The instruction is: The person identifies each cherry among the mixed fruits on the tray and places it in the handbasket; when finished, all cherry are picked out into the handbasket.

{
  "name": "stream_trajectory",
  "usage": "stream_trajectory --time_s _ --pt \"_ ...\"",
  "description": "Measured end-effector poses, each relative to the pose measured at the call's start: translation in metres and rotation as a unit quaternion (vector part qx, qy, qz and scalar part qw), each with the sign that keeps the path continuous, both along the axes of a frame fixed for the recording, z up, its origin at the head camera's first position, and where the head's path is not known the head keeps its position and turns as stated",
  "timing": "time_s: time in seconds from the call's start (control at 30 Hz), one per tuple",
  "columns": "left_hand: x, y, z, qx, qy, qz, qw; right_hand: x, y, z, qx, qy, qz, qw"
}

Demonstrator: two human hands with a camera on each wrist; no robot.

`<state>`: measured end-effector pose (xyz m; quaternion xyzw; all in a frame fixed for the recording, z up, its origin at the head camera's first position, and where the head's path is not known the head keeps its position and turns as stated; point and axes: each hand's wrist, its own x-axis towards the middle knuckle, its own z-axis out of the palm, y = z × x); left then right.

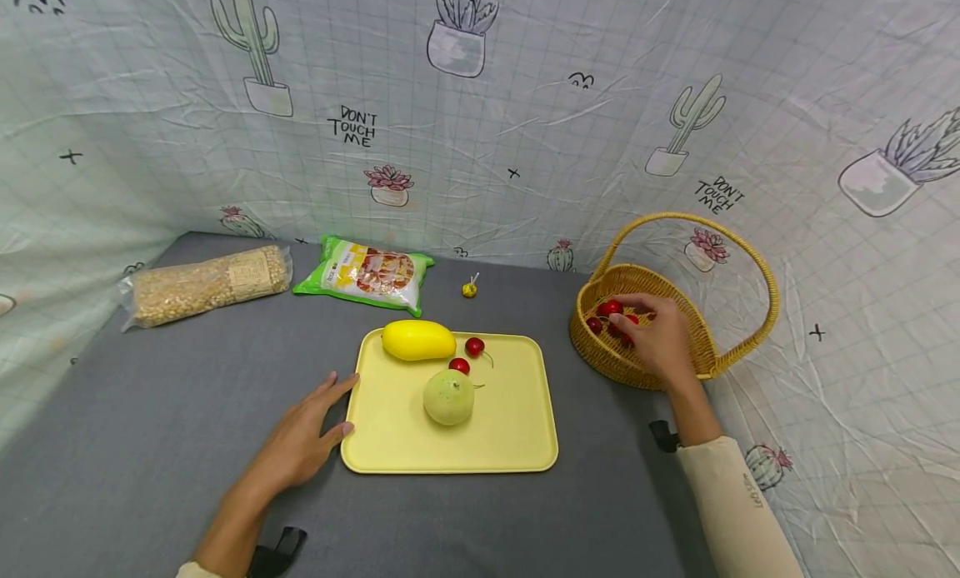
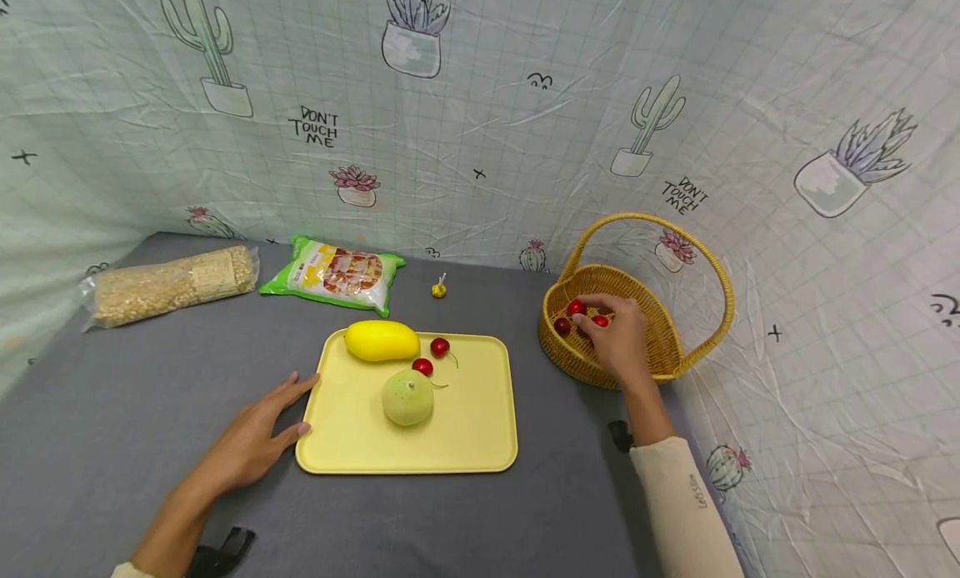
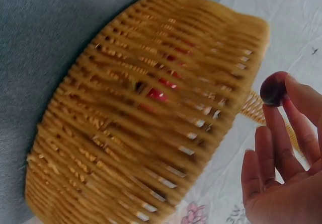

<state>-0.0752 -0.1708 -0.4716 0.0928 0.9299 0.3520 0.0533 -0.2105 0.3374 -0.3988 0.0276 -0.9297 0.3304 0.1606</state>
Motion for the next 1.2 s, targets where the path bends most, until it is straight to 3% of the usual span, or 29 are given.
stream_trajectory --time_s 0.4,0.63,1.2 --pt "0.000 -0.001 -0.002 0.014 0.000 0.000 0.9999 -0.009 0.024 -0.012 -0.041 0.005 -0.052 0.9978" --pt "0.000 -0.002 -0.002 0.014 -0.002 -0.001 0.9999 -0.013 0.039 -0.020 -0.039 -0.001 -0.086 0.9955" --pt "0.000 -0.001 0.000 0.014 -0.004 0.001 0.9999 -0.019 0.062 -0.023 -0.011 -0.063 -0.131 0.9893"
